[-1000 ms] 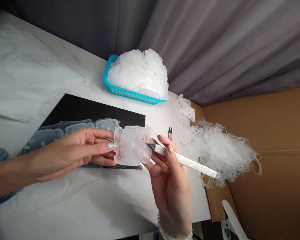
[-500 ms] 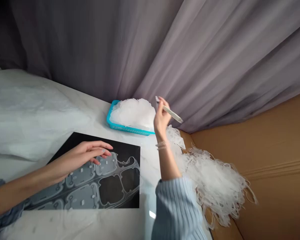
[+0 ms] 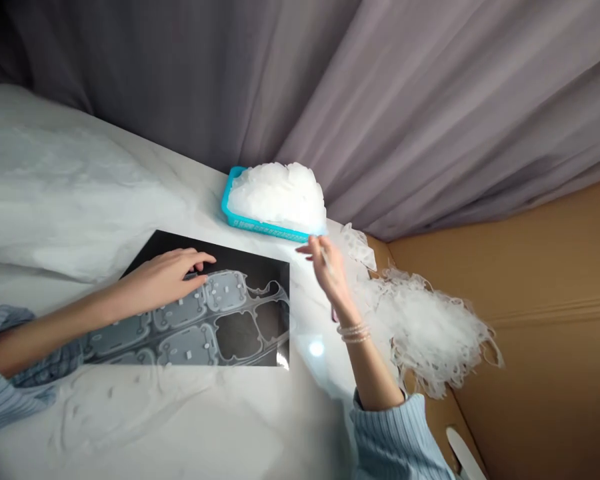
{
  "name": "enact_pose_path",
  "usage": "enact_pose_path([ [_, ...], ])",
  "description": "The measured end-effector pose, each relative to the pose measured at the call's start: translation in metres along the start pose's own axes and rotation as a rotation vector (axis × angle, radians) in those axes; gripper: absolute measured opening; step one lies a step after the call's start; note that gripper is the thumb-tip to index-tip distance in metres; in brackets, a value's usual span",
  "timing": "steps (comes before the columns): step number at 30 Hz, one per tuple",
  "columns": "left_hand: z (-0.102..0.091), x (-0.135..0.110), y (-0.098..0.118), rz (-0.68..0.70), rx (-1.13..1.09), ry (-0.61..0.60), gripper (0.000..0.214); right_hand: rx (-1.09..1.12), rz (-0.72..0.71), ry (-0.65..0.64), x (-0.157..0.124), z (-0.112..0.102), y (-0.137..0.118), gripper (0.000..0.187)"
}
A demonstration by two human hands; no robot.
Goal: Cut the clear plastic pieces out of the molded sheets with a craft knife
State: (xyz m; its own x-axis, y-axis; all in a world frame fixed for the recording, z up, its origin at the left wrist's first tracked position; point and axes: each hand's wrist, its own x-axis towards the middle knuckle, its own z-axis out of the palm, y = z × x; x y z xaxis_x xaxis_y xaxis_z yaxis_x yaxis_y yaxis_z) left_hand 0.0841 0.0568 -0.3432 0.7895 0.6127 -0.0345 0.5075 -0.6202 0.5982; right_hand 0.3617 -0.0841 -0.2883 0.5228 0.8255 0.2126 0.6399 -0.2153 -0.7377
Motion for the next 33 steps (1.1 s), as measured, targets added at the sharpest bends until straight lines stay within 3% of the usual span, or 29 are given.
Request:
enact_pose_path([
  [4, 0.008, 0.003, -0.002, 0.033, 0.081, -0.044, 0.032, -0.224, 0.090, -0.154, -0.049, 0.020, 0.021, 0.032],
  [8, 0.010, 0.008, -0.002, 0.067, 0.123, -0.037, 0.018, -0.226, 0.084, -0.200, -0.064, 0.034, 0.029, 0.030],
  [15, 0.012, 0.034, 0.014, 0.092, 0.044, 0.028, 0.017, -0.087, 0.067, 0.020, -0.030, 0.021, 0.044, 0.027],
  [20, 0.019, 0.039, 0.034, 0.111, 0.137, 0.172, 0.033, -0.055, 0.064, 0.143, -0.008, 0.009, 0.055, 0.023],
  [24, 0.026, 0.014, 0.030, 0.353, 0.290, 0.155, 0.035, 0.060, 0.086, 0.205, -0.023, 0.009, 0.039, 0.014],
  [27, 0.037, -0.008, 0.015, 0.563, 0.384, 0.148, 0.034, 0.305, 0.139, 0.070, -0.040, 0.017, 0.008, 0.035],
  [30, 0.049, -0.020, 0.002, 0.632, 0.477, 0.167, 0.035, 0.382, 0.161, -0.062, -0.049, 0.035, -0.021, 0.050],
  [33, 0.054, -0.024, -0.001, 0.612, 0.525, 0.173, 0.038, 0.272, 0.110, -0.080, -0.050, 0.059, -0.033, 0.050],
])
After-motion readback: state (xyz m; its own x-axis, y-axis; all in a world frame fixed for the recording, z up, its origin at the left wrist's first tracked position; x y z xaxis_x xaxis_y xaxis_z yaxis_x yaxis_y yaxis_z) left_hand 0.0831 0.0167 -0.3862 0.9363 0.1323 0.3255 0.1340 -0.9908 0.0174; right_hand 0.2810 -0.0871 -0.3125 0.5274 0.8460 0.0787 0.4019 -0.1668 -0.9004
